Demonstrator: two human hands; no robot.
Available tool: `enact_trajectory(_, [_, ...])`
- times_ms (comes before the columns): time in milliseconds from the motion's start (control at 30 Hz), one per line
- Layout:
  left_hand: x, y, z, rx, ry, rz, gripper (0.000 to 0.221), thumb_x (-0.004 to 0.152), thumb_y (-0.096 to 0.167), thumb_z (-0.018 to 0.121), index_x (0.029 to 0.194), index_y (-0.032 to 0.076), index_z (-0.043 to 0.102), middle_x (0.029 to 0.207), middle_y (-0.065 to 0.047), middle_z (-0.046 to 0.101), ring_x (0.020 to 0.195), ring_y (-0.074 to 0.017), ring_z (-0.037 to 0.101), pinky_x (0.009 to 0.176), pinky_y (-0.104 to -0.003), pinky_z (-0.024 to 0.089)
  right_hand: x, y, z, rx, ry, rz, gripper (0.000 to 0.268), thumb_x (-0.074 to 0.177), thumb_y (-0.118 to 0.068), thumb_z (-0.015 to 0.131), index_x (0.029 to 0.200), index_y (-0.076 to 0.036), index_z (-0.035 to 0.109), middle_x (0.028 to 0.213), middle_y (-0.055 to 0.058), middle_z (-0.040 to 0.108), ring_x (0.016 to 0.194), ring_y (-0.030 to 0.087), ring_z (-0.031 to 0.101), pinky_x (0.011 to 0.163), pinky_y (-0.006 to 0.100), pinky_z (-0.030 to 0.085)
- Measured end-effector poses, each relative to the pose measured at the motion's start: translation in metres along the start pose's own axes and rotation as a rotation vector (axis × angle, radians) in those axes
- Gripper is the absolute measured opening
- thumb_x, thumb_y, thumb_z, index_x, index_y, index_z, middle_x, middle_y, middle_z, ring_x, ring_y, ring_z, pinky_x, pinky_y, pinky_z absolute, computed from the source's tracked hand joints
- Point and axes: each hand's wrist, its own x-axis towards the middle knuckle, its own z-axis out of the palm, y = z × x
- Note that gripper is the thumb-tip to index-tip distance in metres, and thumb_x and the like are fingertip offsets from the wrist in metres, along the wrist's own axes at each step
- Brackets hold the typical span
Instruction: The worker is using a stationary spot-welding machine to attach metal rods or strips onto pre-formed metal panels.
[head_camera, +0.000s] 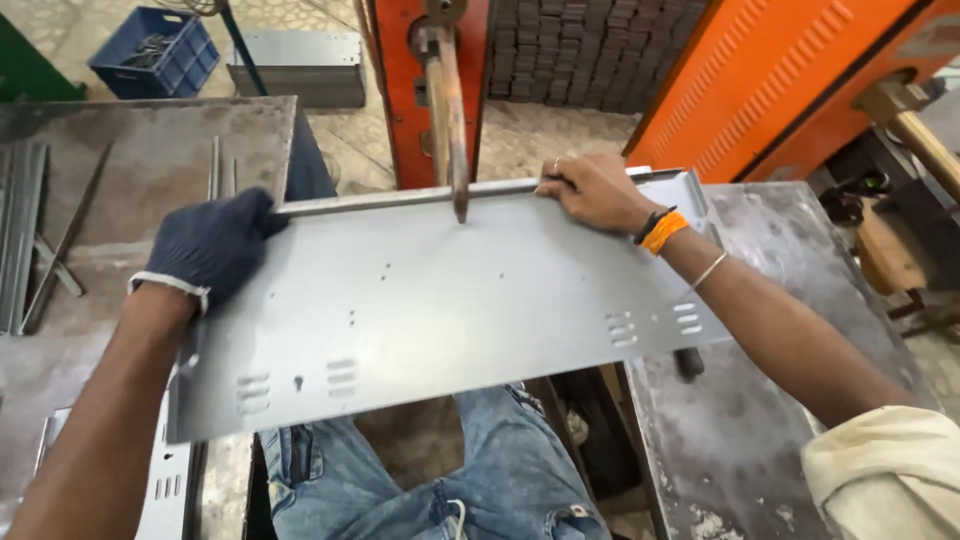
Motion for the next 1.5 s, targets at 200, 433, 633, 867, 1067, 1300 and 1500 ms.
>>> enact_trajectory(200, [-0.031,0.003,-0.002,0.031,0.019,-0.037,0.022,0.099,0.037,0.058,0.102,0.017,0.066,0.087,-0.021,0.073,0.085,-0.0436,0.07,0.075,-0.057,0.052,-0.021,-0.016,0.005,0.013,-0.003,0.008,0.024,0.1,-0.029,0.066,0.096,-0.006,0.07,0.073,0.019,0.067,0.07,0.039,0.064,0.065,0.052,0.045])
enact_trajectory(433, [-0.028,-0.003,0.002,0.044,0.0,-0.043,0.021,0.102,0.036,0.06,0.099,0.016,0.066,0.083,-0.02,0.072,0.083,-0.0429,0.07,0.074,-0.057,0.051,-0.02,-0.012,0.012,-0.018,0.066,-0.085,0.022,0.1,-0.026,0.067,0.093,-0.005,0.068,0.068,0.018,0.064,0.069,0.041,0.062,0.065,0.052,0.042])
enact_trajectory(633, [-0.03,-0.004,0.007,-0.024,0.031,-0.011,0.018,0.096,0.032,0.062,0.091,0.015,0.064,0.082,-0.017,0.071,0.08,-0.0416,0.07,0.071,-0.056,0.051,-0.022,-0.014,0.016,0.004,-0.021,0.05,0.025,0.097,-0.03,0.066,0.092,-0.006,0.067,0.068,0.017,0.065,0.064,0.038,0.063,0.062,0.05,0.043])
enact_trajectory(867, [-0.029,0.001,0.013,-0.066,0.004,-0.01,0.016,0.094,0.032,0.063,0.099,0.017,0.065,0.081,-0.019,0.07,0.079,-0.044,0.068,0.07,-0.057,0.051,-0.026,-0.019,0.009,-0.086,-0.047,0.023,0.026,0.1,-0.032,0.063,0.094,-0.007,0.066,0.07,0.018,0.064,0.066,0.037,0.064,0.061,0.05,0.046])
enact_trajectory(1067, [0.001,0.05,0.005,-0.084,0.024,0.007,0.02,0.096,0.035,0.063,0.098,0.016,0.065,0.083,-0.02,0.072,0.082,-0.0431,0.07,0.073,-0.057,0.052,-0.018,-0.018,0.016,-0.066,0.044,-0.119,0.033,0.103,-0.034,0.061,0.094,-0.003,0.065,0.077,0.017,0.067,0.073,0.038,0.066,0.066,0.05,0.047])
enact_trajectory(1300, [0.022,0.076,0.006,-0.125,0.025,0.092,0.017,0.091,0.024,0.062,0.103,0.014,0.067,0.089,-0.022,0.073,0.086,-0.0442,0.07,0.076,-0.058,0.052,-0.037,-0.002,-0.008,-0.01,-0.068,-0.057,0.031,0.104,-0.032,0.057,0.1,-0.001,0.061,0.08,0.018,0.068,0.082,0.039,0.067,0.071,0.05,0.049])
enact_trajectory(1500, [0.023,0.077,0.008,-0.112,-0.001,0.104,0.017,0.089,0.021,0.061,0.103,0.014,0.068,0.093,-0.022,0.073,0.088,-0.0455,0.07,0.079,-0.058,0.053,-0.048,0.004,-0.009,-0.054,-0.01,-0.074,0.031,0.103,-0.032,0.059,0.097,-0.002,0.062,0.08,0.017,0.069,0.078,0.037,0.067,0.069,0.047,0.049])
